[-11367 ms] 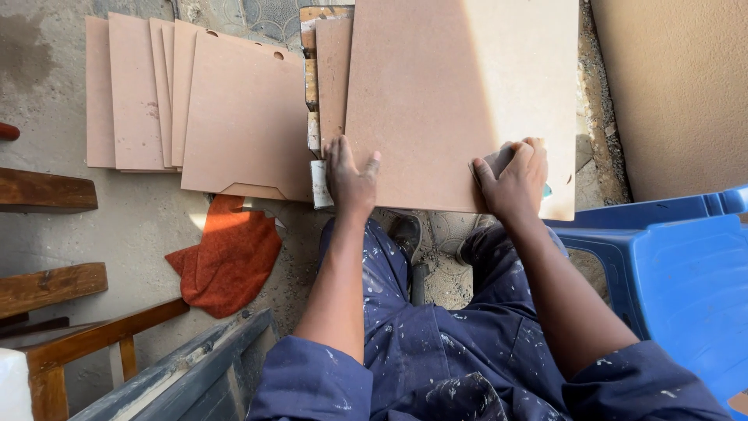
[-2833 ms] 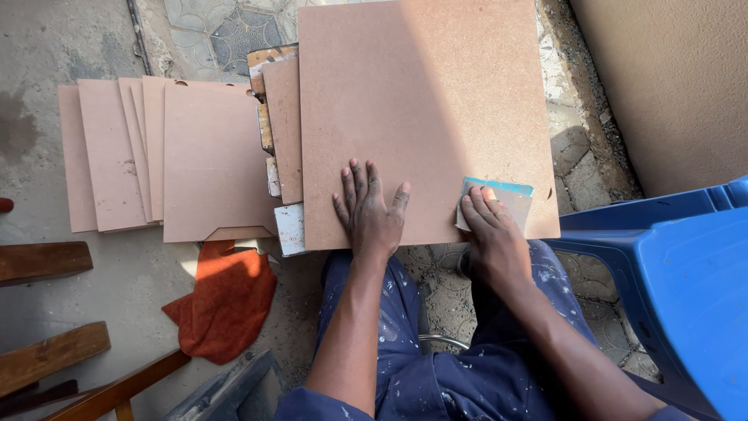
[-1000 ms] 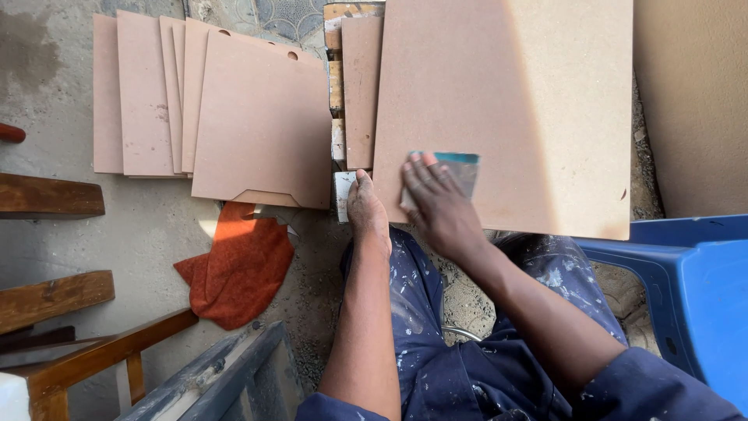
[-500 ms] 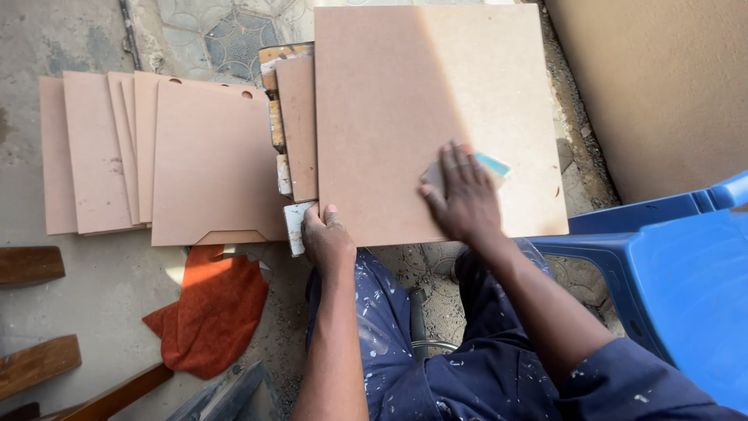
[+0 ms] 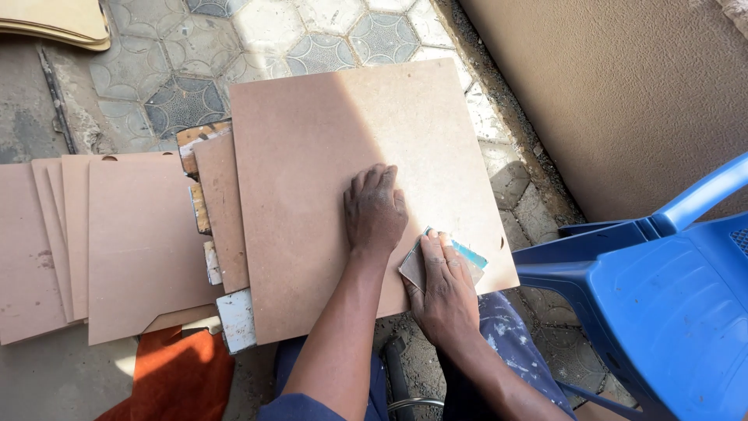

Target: The person sands the edges and surfaces of rectangular wooden boards using a sanding block. They flip the boards to work on different sides and place finished pieces onto a nearby blue plastic chair.

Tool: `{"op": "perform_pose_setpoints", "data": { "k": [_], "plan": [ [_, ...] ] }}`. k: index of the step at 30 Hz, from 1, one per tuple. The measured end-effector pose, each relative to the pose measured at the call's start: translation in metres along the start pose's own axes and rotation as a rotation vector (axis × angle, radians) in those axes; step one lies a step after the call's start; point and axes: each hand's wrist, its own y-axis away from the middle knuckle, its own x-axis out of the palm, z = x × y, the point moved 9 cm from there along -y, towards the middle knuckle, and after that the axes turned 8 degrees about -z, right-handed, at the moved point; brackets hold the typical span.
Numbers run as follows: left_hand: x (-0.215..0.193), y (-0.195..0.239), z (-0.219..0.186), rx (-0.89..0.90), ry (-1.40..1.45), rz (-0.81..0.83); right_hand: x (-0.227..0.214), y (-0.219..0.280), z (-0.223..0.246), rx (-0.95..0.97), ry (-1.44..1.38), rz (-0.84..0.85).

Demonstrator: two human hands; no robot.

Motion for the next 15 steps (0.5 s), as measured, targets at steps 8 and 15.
{"op": "perform_pose_setpoints", "data": {
  "k": [8,15],
  "plan": [
    [-0.001,0.005,-0.018,0.263,-0.177,-0.216,0.023,-0.167,-0.048,0.137,-0.044,0.15],
    [-0.001,-0.003,-0.017,0.233,-0.177,-0.166,0.001,-0.143,-0.042,0.121,0.001,0.133]
  ]
}}
